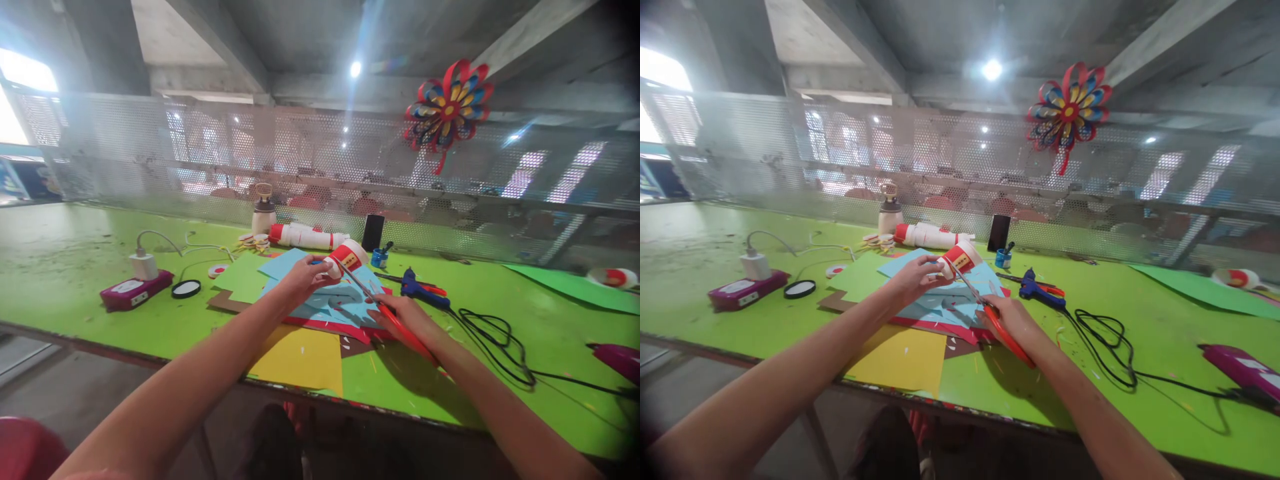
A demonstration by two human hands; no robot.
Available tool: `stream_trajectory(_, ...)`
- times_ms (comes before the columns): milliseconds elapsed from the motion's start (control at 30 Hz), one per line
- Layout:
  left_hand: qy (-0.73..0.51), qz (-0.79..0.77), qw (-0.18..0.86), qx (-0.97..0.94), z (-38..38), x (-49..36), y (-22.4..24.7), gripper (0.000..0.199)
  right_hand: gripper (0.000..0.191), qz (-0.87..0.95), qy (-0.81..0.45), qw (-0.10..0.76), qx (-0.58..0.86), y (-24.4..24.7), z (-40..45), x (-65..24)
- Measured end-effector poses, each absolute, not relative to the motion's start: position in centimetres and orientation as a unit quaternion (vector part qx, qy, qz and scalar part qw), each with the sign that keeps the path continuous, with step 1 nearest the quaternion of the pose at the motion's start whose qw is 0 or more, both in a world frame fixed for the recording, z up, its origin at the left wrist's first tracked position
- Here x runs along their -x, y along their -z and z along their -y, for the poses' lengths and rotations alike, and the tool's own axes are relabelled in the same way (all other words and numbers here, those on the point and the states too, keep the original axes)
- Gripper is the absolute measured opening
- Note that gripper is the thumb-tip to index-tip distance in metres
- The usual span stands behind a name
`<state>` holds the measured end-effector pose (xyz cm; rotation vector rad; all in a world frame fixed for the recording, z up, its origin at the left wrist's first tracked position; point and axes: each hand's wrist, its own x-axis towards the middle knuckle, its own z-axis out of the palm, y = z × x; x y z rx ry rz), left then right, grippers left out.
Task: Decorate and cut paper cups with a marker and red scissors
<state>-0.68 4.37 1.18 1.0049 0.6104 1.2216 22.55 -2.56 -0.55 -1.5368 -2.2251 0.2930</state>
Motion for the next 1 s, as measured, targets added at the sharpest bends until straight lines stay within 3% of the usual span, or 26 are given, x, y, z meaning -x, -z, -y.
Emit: stream_trajectory(1000, -0.558, -0.279, 0.620, -0.477, -4.14, 0.49, -1.17, 0.017, 0.028, 0.812, -0.102, 0.203, 0.538, 0.21, 2.64, -22.69)
